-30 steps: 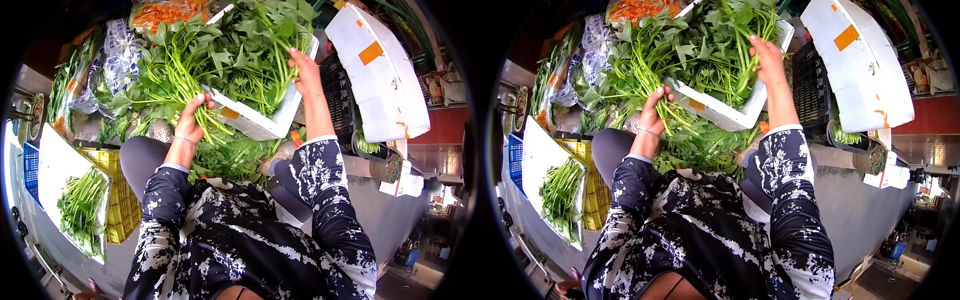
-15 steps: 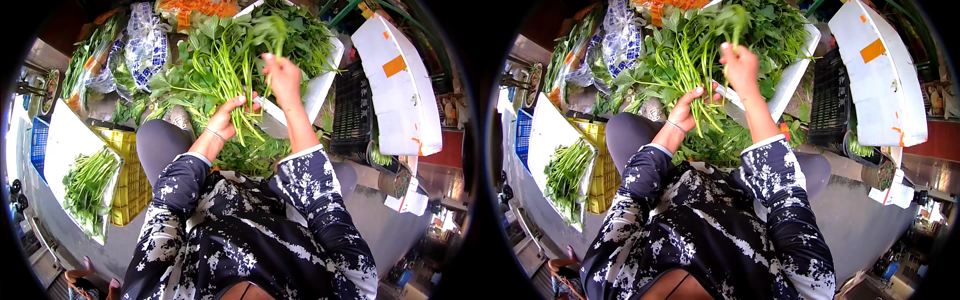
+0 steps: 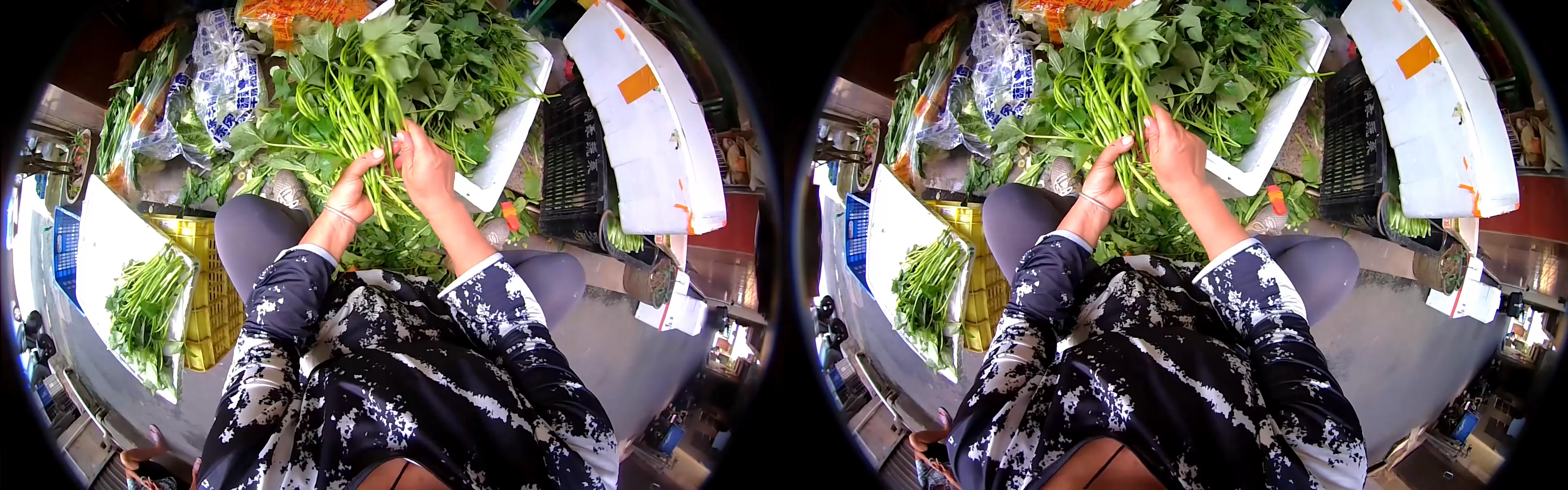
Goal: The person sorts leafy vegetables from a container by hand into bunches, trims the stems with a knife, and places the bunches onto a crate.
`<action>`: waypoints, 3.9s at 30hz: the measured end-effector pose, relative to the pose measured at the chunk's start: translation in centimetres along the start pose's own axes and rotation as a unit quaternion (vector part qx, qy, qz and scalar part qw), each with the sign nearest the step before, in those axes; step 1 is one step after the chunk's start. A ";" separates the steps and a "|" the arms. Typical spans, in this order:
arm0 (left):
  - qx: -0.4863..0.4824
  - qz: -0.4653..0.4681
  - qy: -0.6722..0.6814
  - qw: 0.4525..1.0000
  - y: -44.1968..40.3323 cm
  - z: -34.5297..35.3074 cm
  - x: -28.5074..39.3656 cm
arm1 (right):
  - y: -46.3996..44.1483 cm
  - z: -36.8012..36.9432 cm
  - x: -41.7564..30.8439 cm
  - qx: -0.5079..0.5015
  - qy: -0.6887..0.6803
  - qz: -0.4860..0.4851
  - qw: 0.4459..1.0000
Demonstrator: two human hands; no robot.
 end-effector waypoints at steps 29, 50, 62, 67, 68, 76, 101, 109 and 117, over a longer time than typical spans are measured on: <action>-0.074 0.023 0.091 0.993 0.4 0.6 1.8 | 21.4 -1.2 7.2 -0.369 -0.003 0.346 0.863; 0.032 0.255 -0.831 0.493 3.0 3.6 -2.1 | 8.0 -1.7 5.5 -0.037 -0.606 0.376 0.700; -0.005 0.367 -0.894 0.257 5.1 7.2 -4.9 | 8.0 -1.9 5.3 0.039 -0.650 0.470 0.596; -0.013 0.219 -0.882 0.418 3.8 4.6 -4.1 | 7.2 -1.8 5.1 0.108 -0.513 0.505 0.686; -0.019 0.223 -0.884 0.411 3.7 4.3 -3.9 | 6.6 -1.6 4.6 0.127 -0.538 0.443 0.706; 0.092 0.117 -0.735 0.661 3.3 0.9 -2.7 | 5.1 -0.6 1.9 0.177 -0.386 0.314 0.849; -0.035 0.078 0.085 0.993 -1.1 12.0 -1.1 | 10.4 -8.3 20.2 -0.109 -0.169 0.494 0.846; 0.045 0.079 0.100 0.991 -6.3 14.9 -2.1 | 9.8 -13.0 13.3 0.160 -0.342 0.419 0.826; 0.061 0.073 0.086 0.992 -8.6 18.4 -5.2 | 7.3 -13.5 7.3 0.290 -0.326 0.291 0.851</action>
Point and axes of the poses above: each hand's wrist, its own y-axis away from the middle knuckle, its own z-axis out of the palm, x = y × z, the point moved 5 cm from there along -y, towards the middle knuckle, and after that the axes turned 6 degrees about x, right-handed, at the moved point
